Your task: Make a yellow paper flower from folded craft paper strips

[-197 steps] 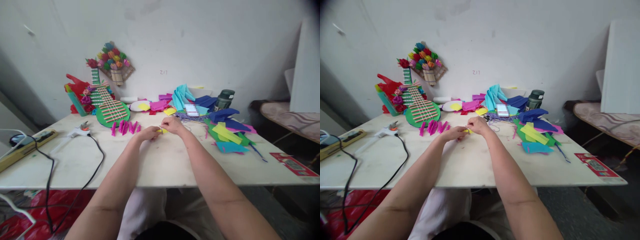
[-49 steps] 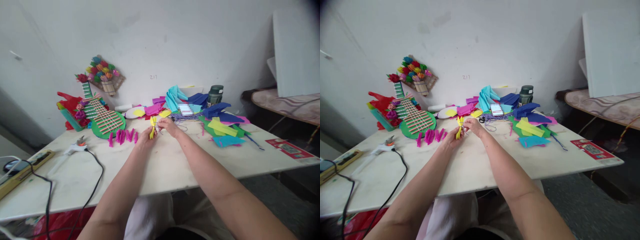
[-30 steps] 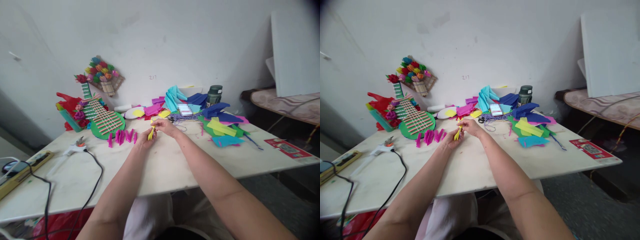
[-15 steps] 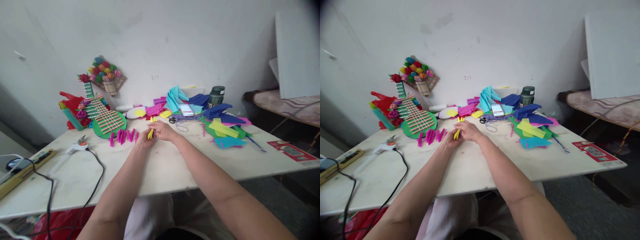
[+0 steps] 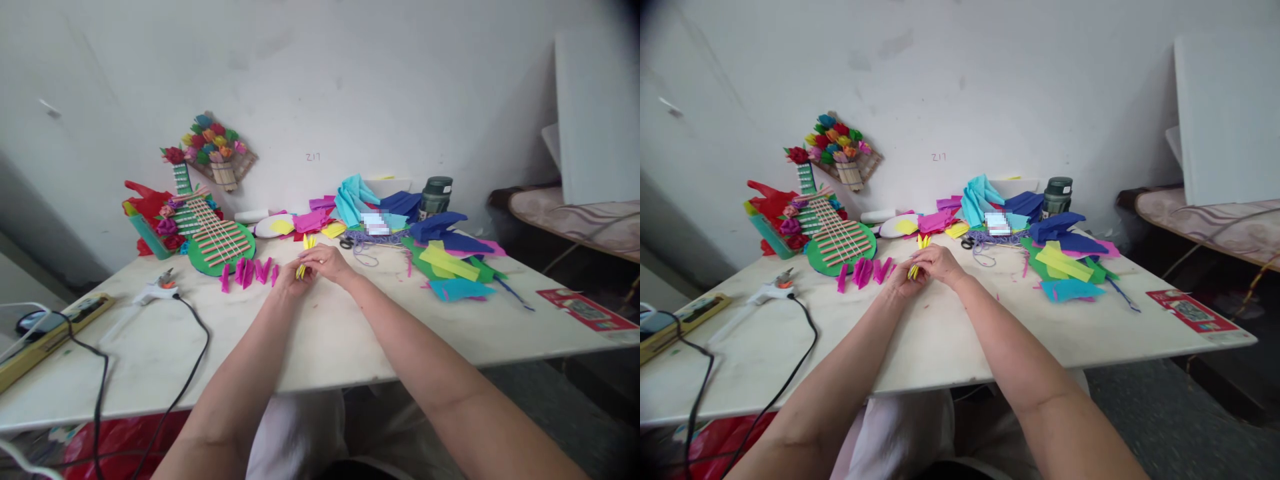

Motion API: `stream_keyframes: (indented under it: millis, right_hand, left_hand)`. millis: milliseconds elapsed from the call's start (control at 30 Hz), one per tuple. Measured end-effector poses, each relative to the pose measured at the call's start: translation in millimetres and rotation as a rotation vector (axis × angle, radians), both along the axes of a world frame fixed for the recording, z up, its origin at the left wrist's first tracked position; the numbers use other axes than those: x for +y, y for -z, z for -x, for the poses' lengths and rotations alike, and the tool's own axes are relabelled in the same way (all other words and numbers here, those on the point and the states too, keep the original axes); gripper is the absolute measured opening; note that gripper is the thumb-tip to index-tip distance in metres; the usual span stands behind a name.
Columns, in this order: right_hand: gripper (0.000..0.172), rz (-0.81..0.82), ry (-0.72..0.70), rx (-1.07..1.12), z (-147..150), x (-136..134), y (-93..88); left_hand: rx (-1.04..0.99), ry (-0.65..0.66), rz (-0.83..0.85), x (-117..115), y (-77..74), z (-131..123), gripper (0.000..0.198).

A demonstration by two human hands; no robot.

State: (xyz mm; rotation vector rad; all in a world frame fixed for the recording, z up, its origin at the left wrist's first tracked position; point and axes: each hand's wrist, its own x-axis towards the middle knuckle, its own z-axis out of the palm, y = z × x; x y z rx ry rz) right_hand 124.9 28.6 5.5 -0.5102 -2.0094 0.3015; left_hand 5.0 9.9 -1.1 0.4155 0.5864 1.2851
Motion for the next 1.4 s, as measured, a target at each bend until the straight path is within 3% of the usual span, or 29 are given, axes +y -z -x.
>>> stream_keyframes:
  millis: [133,300,633,767,933,1200,1400]
  right_hand:
    - [0.012,0.121,-0.02,0.129,1.4,-2.3,-1.8]
    - [0.011,0.324,0.052,0.293,1.0,-4.3,-3.8]
    - [0.018,0.556,-0.078,0.43,3.5,-2.8,-3.2]
    - [0.018,0.585,-0.115,0.473,2.3,-0.6,-3.2]
    - [0.019,0.607,-0.129,0.462,0.6,-2.5,-5.5]
    - [0.023,0.661,-0.198,0.459,-1.2,-1.5,-2.6]
    - [0.025,0.691,-0.224,0.466,-4.1,-1.0,-2.4]
  left_hand:
    - [-0.007,0.013,-0.006,0.3,1.2,0.3,0.013]
    - [0.048,0.051,-0.009,-1.5,0.3,-3.1,0.012]
    - [0.161,0.067,-0.146,-2.5,4.2,-4.5,0.017]
    - [0.247,-0.018,-0.069,-5.8,2.7,-5.6,0.025]
    - [0.326,-0.035,-0.106,-8.9,0.4,-6.6,0.024]
    - [0.371,0.072,-0.196,-6.8,4.7,-4.9,0.022]
    - [0.347,0.133,-0.227,-9.2,-1.1,-5.8,0.01]
